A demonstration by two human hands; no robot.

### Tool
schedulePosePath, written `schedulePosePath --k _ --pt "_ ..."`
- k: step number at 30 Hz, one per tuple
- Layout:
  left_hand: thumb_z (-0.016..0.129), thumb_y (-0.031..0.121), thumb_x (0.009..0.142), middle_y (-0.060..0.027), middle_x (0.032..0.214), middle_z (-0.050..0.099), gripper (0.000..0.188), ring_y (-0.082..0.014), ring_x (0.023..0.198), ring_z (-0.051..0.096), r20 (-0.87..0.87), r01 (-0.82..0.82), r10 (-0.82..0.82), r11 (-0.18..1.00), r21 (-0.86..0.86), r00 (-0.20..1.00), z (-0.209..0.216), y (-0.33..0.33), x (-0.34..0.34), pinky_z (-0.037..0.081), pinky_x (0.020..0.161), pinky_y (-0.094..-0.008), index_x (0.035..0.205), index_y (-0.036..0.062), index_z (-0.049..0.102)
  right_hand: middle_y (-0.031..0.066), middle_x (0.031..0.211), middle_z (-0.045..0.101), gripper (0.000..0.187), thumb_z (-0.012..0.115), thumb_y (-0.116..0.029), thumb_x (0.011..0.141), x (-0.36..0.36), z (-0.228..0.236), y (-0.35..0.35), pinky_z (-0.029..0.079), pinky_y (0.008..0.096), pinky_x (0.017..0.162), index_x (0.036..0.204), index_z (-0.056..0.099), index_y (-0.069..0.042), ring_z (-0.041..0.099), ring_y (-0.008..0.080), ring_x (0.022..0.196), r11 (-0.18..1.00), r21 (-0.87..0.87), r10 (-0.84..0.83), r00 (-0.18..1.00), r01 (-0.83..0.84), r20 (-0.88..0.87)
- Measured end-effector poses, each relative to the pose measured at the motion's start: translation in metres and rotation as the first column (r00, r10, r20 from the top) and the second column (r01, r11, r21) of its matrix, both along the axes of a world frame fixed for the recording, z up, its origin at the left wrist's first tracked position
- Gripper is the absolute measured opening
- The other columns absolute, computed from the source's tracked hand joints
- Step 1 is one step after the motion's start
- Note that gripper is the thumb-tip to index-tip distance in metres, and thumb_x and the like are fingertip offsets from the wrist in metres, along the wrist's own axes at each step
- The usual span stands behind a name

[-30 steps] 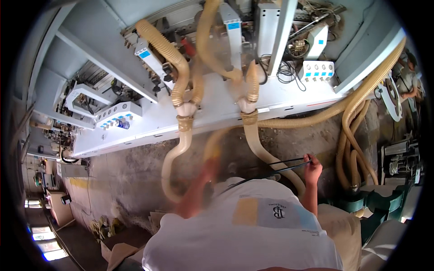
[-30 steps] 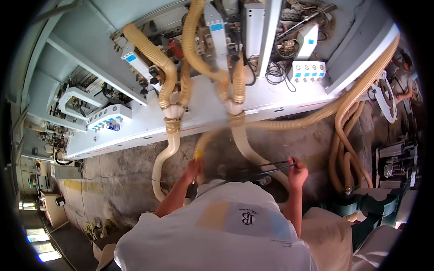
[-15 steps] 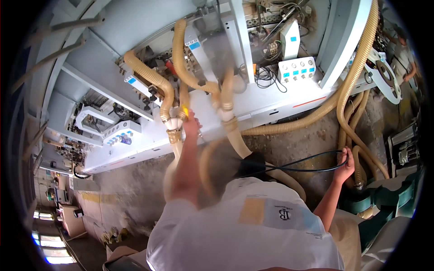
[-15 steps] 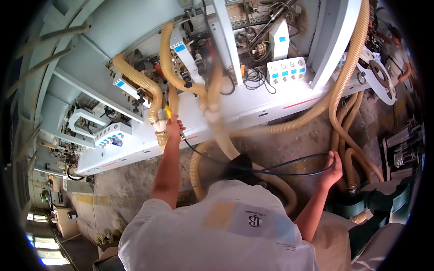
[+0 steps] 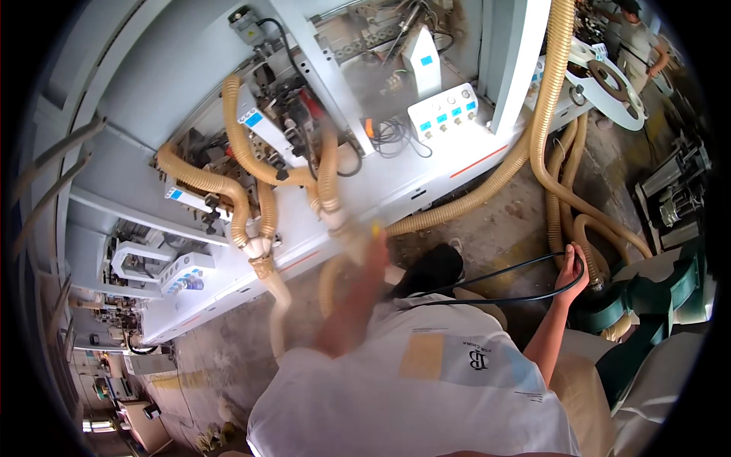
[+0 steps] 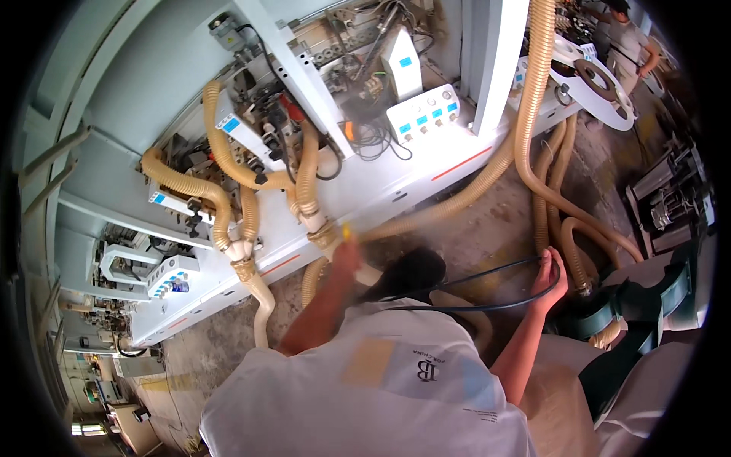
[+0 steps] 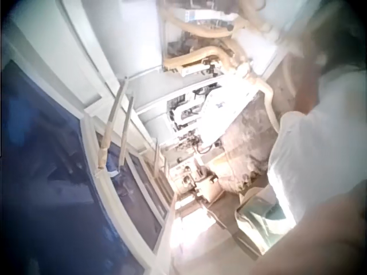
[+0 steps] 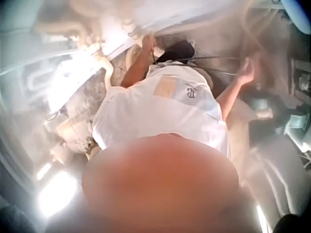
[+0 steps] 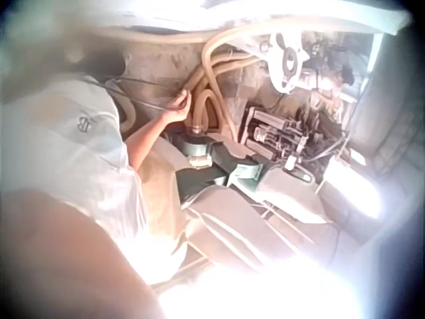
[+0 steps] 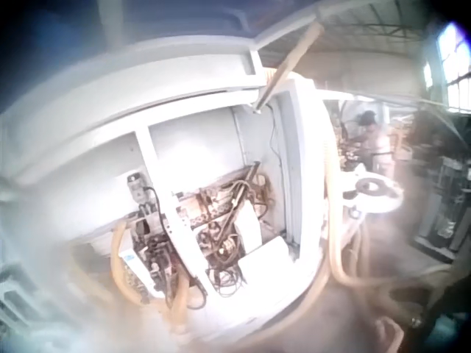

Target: The person uses an air-pressure nozzle to blow dust and wood shavings off the internal components and surrounding floor of a large woodworking machine.

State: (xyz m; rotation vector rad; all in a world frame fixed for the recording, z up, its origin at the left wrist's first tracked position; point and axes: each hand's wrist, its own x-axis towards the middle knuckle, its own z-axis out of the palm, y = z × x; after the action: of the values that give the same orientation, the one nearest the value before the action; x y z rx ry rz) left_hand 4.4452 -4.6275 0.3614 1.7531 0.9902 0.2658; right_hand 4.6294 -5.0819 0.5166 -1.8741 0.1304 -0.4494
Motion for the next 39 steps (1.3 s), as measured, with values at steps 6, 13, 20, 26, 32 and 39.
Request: schedulePosePath --k 6,13,20,26,32,39 --pt "0.052 0.055 0.099 0.0005 0.057 0.046 0.050 -0.0132 0.045 0.046 0.248 -0.446 0.436 0.895 -0.020 0.865 -0.006 0.143 0.089 0.041 0.042 -0.0302 0.078 0.0104 0.052 0.0063 0.093 0.071 0.027 0.071 -0.018 0.096 0.065 -0.014 0.014 0.053 0.0232 0.078 0.107 0.071 0.006 0.065 0.0112 0.084 0.991 -0.079 0.105 0.993 -0.110 -0.060" --pt "0.054 0.053 0.099 0.0033 0.060 0.042 0.043 -0.0076 0.046 0.041 0.354 -0.467 0.524 0.852 -0.238 0.775 0.090 0.181 0.195 0.038 0.040 -0.0261 0.086 0.0118 0.052 0.0081 0.079 0.071 0.025 0.074 -0.022 0.092 0.163 -0.010 0.049 0.054 0.0272 0.067 0.103 0.073 0.000 0.066 0.0142 0.069 0.893 -0.374 0.216 0.967 -0.251 -0.134" --pt "0.045 0.054 0.101 0.0008 0.057 0.043 0.051 -0.0107 0.048 0.044 0.216 -0.426 0.548 0.797 -0.428 0.808 0.039 0.091 0.255 0.043 0.046 -0.0295 0.100 0.0047 0.057 0.0032 0.074 0.067 0.023 0.076 -0.018 0.090 0.223 -0.048 0.071 0.050 0.0242 0.066 0.095 0.074 0.005 0.061 0.0097 0.069 0.898 -0.037 0.386 0.824 -0.439 -0.416" --pt "0.049 0.056 0.099 0.0004 0.057 0.045 0.052 -0.0123 0.046 0.045 0.170 -0.135 0.240 0.871 -0.472 0.956 0.055 0.001 0.309 0.043 0.047 -0.0294 0.095 0.0051 0.058 -0.0007 0.067 0.062 0.021 0.075 -0.021 0.091 0.246 -0.084 0.075 0.043 0.0237 0.057 0.091 0.073 0.001 0.055 0.0077 0.061 0.814 0.119 0.530 0.644 -0.569 -0.551" --pt "0.054 0.053 0.098 0.0021 0.060 0.043 0.047 -0.0097 0.047 0.043 0.335 -0.218 0.450 0.809 -0.547 0.828 0.079 0.055 0.382 0.042 0.045 -0.0284 0.097 0.0059 0.058 0.0019 0.073 0.069 0.019 0.074 -0.019 0.090 0.265 -0.088 0.088 0.049 0.0250 0.061 0.090 0.074 0.000 0.061 0.0095 0.067 0.682 0.280 0.671 0.426 -0.676 -0.607" --pt "0.055 0.050 0.097 0.0003 0.061 0.047 0.047 -0.0120 0.047 0.046 0.321 -0.115 0.258 0.908 -0.403 0.911 0.143 0.020 0.436 0.047 0.046 -0.0284 0.102 0.0034 0.060 0.0016 0.078 0.068 0.019 0.074 -0.019 0.091 0.286 -0.076 0.072 0.052 0.0275 0.071 0.099 0.075 -0.002 0.063 0.0104 0.076 0.291 0.374 0.802 0.012 -0.881 -0.597"
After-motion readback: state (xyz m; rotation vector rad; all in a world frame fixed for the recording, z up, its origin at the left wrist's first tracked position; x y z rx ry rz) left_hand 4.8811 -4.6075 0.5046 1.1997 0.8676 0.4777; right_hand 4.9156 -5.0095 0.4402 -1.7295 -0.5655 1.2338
